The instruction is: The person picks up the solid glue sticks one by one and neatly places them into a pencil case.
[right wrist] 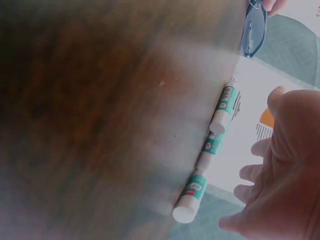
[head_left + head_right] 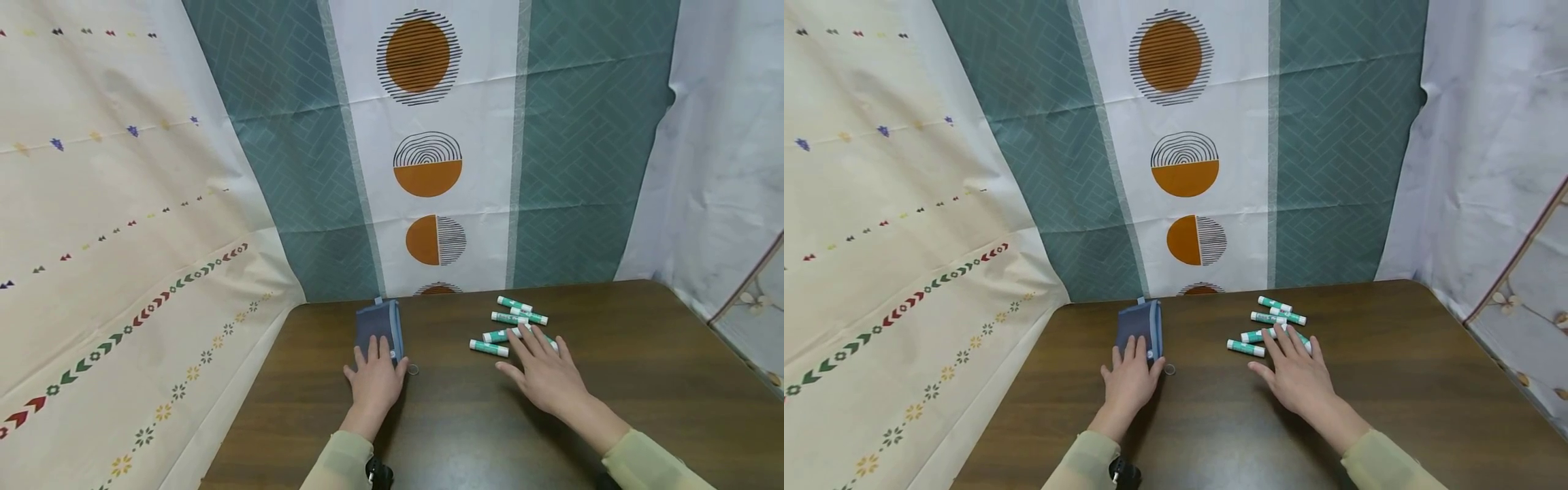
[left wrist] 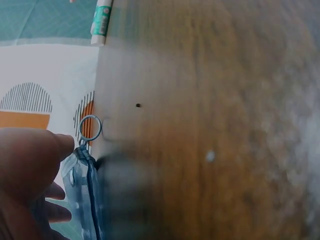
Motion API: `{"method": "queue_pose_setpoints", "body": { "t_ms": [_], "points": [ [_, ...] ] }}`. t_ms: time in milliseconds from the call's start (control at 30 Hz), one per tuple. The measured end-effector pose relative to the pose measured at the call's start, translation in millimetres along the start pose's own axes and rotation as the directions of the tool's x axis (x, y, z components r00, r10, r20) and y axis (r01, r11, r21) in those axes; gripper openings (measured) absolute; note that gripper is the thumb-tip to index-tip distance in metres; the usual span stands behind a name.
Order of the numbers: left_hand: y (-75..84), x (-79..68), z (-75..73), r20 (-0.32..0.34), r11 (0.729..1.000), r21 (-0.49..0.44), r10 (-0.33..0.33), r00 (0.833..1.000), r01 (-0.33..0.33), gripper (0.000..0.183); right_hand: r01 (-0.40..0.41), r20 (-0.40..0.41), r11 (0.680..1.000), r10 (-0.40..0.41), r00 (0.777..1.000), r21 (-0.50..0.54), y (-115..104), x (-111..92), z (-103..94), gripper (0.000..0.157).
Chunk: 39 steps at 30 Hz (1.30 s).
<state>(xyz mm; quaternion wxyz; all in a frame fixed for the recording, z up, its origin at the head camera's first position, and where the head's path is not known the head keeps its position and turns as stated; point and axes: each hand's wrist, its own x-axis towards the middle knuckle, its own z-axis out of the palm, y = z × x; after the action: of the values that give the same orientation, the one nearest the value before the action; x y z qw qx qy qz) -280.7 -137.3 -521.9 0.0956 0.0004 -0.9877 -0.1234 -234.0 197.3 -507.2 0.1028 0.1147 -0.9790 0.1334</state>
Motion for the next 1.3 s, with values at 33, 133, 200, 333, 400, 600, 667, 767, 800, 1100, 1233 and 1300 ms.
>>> {"method": "queue_pose_setpoints", "body": {
  "t_ms": [33, 133, 200, 333, 400, 600, 667, 767, 800, 1100, 1233, 1300],
  "points": [
    [-0.4, -0.5, 0.4, -0.001, 1.000, 0.000, -0.001, 1.000, 0.001, 0.076, 0.000, 0.003, 1.000, 0.000, 1.000, 0.003, 0, 0, 0.2, 0.083],
    [-1.2, -2.6, 0.9, -0.004, 1.000, -0.008, -0.001, 1.000, 0.001, 0.075, 0.001, 0.014, 1.000, -0.001, 1.000, 0.009, 0, 0, 0.8, 0.083],
    [-1.5, -3.7, 1.1, -0.006, 1.000, -0.020, 0.002, 1.000, -0.002, 0.074, 0.000, 0.016, 1.000, 0.000, 1.000, 0.012, 0, 1, 1.2, 0.082],
    [-2.1, -4.3, 1.9, -0.010, 0.999, -0.040, 0.009, 1.000, -0.009, 0.073, 0.005, 0.013, 1.000, -0.005, 1.000, 0.008, 1, 1, 1.7, 0.082],
    [-2.4, -4.4, 2.6, -0.008, 0.999, -0.045, 0.011, 1.000, -0.011, 0.073, 0.006, 0.016, 1.000, -0.006, 1.000, 0.007, 1, 1, 1.7, 0.081],
    [-2.6, -4.0, 4.9, 0.007, 0.998, -0.064, 0.013, 1.000, -0.013, 0.074, 0.019, 0.010, 1.000, -0.019, 1.000, 0.007, 1, -1, 1.2, 0.077],
    [-1.9, -4.0, 5.1, 0.010, 0.997, -0.073, 0.018, 1.000, -0.017, 0.073, 0.030, 0.003, 1.000, -0.030, 1.000, 0.005, 1, -1, 1.0, 0.075],
    [0.0, -4.5, 4.3, 0.014, 0.996, -0.084, 0.028, 1.000, -0.026, 0.072, 0.038, 0.005, 0.999, -0.038, 0.999, 0.005, 2, -1, 0.8, 0.073],
    [0.9, -4.8, 3.6, 0.017, 0.996, -0.086, 0.030, 0.999, -0.028, 0.072, 0.042, 0.004, 0.999, -0.042, 0.999, 0.003, 2, -1, 0.7, 0.072],
    [7.4, -8.9, 1.5, -0.002, 0.993, -0.106, 0.059, 0.998, -0.059, 0.065, 0.047, -0.007, 0.999, -0.047, 0.999, 0.004, 3, 0, 2.1, 0.071],
    [10.2, -10.0, 3.5, 0.012, 0.991, -0.118, 0.061, 0.998, -0.059, 0.065, 0.048, -0.017, 0.999, -0.047, 0.999, 0.007, 3, 1, 3.1, 0.072],
    [12.3, -10.5, 4.3, 0.022, 0.990, -0.126, 0.064, 0.998, -0.060, 0.065, 0.048, -0.025, 0.999, -0.047, 0.999, 0.008, 4, 1, 3.4, 0.073]
  ]
}}
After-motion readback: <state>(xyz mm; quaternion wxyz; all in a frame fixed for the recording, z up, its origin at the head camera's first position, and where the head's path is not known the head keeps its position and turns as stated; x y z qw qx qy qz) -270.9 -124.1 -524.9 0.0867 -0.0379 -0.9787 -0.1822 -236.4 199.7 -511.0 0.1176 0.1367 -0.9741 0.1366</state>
